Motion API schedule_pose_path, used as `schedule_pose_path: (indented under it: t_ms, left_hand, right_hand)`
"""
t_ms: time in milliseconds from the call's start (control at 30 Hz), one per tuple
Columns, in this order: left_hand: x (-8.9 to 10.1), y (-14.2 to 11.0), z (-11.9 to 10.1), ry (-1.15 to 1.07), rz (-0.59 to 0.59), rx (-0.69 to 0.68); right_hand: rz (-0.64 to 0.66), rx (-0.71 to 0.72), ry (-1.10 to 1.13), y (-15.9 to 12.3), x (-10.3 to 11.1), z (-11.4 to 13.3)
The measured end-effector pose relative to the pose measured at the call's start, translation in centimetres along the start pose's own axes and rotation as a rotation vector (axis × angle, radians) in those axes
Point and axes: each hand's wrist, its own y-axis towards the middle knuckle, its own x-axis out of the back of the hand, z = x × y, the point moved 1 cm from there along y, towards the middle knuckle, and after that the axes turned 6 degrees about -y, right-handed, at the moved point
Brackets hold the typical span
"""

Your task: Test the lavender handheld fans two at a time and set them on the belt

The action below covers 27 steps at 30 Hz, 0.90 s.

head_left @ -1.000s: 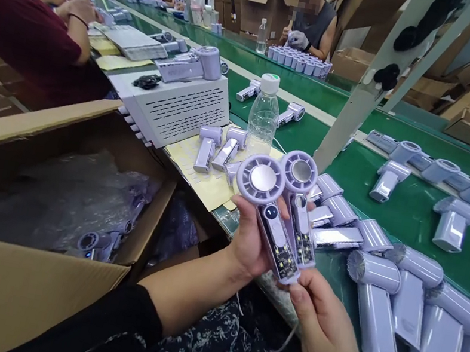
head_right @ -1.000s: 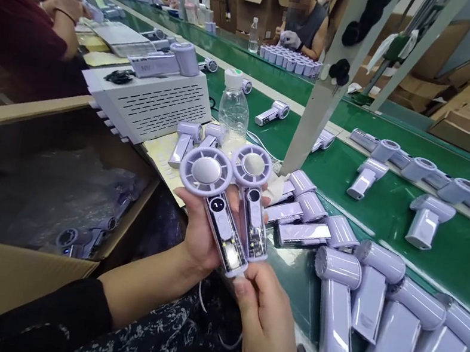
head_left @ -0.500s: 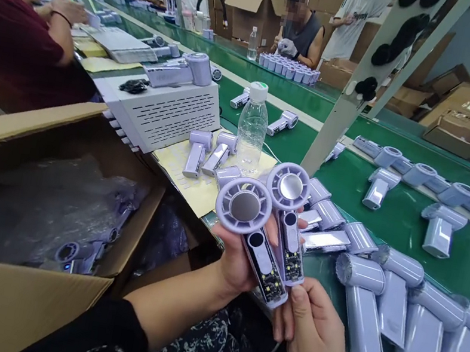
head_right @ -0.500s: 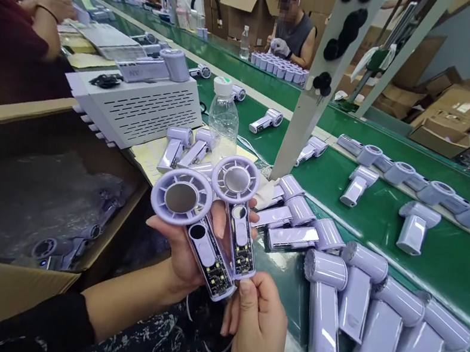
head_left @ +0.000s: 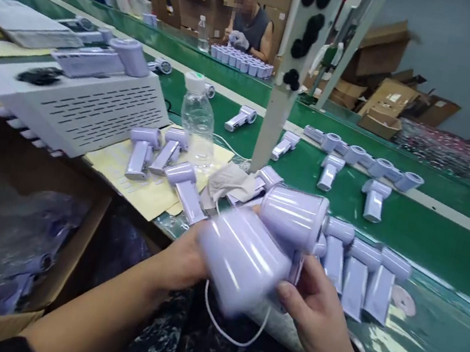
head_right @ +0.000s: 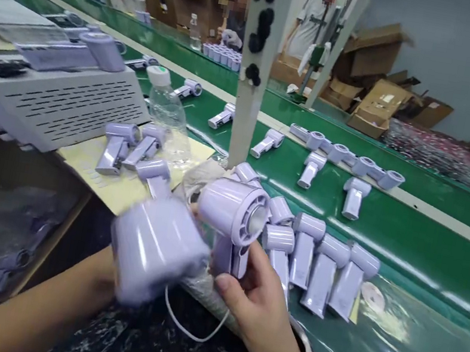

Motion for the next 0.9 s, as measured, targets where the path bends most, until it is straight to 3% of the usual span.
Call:
schedule_pose_path:
  t_ms: [167,433,633,733,900]
  left_hand:
    - [-1.8,1.2,1.2,-0.091,0.035,0.02]
    - [-5.5,-0.9,3.3,-0.048,0.347,0.143]
    - [-5.6,-1.2,3.3,0.094,0.312,0.166]
    - [-5.0,-1.2,3.4,0.108,0.335,0.195]
    - [-4.7,-1.4,3.3,0.06,0.276,0.194]
  right_hand:
    - [-0.145,-0.112,0.186,-1.7,1.6,-0.7]
    - [-0.118,-0.103,0.344,-5.7,2.3,-0.8]
    - [-0.223,-0.184,0.347,-5.5,1.6,-1.2]
    - [-0.215,-0.216,0.382,-4.7,1.1,-1.0]
    - [-0.204,-0.233,0.425,-4.1,0.9,-0.5]
